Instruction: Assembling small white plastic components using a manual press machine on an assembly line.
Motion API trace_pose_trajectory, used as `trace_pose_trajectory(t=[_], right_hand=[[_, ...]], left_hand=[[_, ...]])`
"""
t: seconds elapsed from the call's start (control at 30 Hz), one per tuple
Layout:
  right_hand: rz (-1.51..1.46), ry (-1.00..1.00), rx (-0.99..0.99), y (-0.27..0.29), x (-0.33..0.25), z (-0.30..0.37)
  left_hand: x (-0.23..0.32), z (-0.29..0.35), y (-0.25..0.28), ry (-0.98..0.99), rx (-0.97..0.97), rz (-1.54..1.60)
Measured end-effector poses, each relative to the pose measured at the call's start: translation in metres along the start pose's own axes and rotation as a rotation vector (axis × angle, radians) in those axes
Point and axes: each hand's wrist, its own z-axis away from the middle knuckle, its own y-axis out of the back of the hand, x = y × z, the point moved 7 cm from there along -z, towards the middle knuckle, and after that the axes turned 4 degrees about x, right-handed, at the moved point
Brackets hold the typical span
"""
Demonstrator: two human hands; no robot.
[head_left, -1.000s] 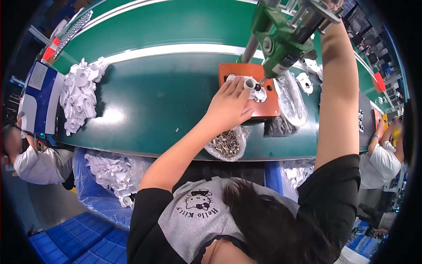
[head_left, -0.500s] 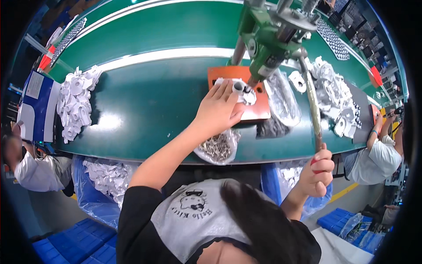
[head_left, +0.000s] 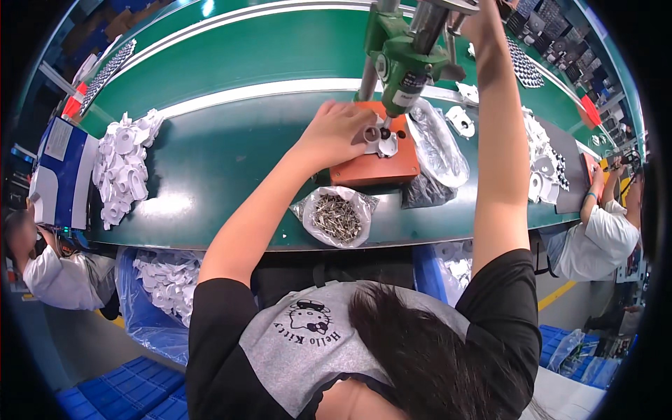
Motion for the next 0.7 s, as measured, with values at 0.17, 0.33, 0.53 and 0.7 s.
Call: trace_pose_trajectory(t=[0.17, 0.33, 0.53, 0.7], right_hand=[[0.220, 0.168, -0.014, 0.098, 0.054, 0.058], [0.865, 0.232, 0.065, 0.272, 0.121, 0.078], [1.497, 0.311, 0.033, 0.258, 0.159, 0.069], [1.805, 0.175, 0.153, 0.296, 0.187, 0.060]], left_hand=[[-0.051, 0.011, 0.028, 0.428, -0.097, -0.016], [-0.135, 0.002, 0.020, 0.716, 0.196, 0.499], [-0.197, 0.002, 0.008, 0.741, 0.496, 0.488], [-0.224, 0.091, 0.054, 0.805, 0.268, 0.042]])
